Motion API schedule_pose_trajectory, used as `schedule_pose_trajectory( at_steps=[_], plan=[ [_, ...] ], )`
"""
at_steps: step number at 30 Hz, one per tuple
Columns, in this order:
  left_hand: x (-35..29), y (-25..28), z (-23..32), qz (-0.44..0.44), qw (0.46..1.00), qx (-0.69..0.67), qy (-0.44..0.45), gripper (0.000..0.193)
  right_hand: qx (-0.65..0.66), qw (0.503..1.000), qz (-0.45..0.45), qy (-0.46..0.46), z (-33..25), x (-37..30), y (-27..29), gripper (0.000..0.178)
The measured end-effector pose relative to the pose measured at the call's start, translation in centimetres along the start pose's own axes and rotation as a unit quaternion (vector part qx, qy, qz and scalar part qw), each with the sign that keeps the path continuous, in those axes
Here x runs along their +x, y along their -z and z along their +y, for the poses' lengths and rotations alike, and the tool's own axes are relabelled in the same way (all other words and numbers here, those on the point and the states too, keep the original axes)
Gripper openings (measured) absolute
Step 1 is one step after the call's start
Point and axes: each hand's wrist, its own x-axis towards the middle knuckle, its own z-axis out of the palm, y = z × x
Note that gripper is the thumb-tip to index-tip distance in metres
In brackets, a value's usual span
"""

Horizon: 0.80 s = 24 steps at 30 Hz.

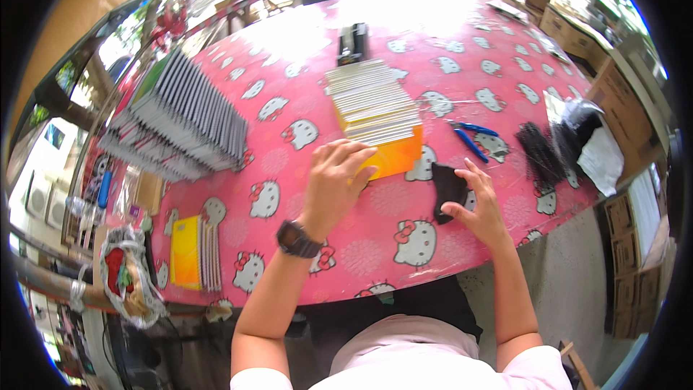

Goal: The person repeatedly picks up small yellow spiral-bound notebooks and black spiral binding coils from a table, inserts the coils into the notebooks, and places the finished items into a stack. The process is repeated continuously throughout the clip.

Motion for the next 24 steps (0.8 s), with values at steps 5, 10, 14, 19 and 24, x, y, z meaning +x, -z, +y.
schedule_pose_trajectory(
  at_steps=[5, 10, 14, 19, 24],
  plan=[
    [2.8, -6.0, -0.2, -0.017, 0.998, 0.061, 0.001, 0.027, -0.088, 0.985, 0.138, -0.048, 5.4, 1.1, 4.6, 0.036],
    [3.0, -6.2, -0.8, -0.008, 0.999, 0.049, -0.014, 0.027, -0.258, 0.95, 0.167, -0.047, 11.7, 2.9, 6.9, 0.025],
    [2.3, -5.4, -0.9, -0.028, 0.998, 0.015, 0.055, 0.026, -0.364, 0.924, 0.101, -0.064, 14.0, 4.0, 6.4, 0.018],
    [2.9, -4.0, -1.0, -0.008, 0.999, 0.022, 0.041, 0.02, -0.276, 0.945, 0.17, -0.044, 13.3, 5.7, 8.1, 0.022],
    [1.7, -1.4, 1.5, -0.012, 0.998, -0.034, 0.054, 0.012, -0.13, 0.98, 0.145, -0.049, 6.1, 5.2, 10.8, 0.024]
  ],
)
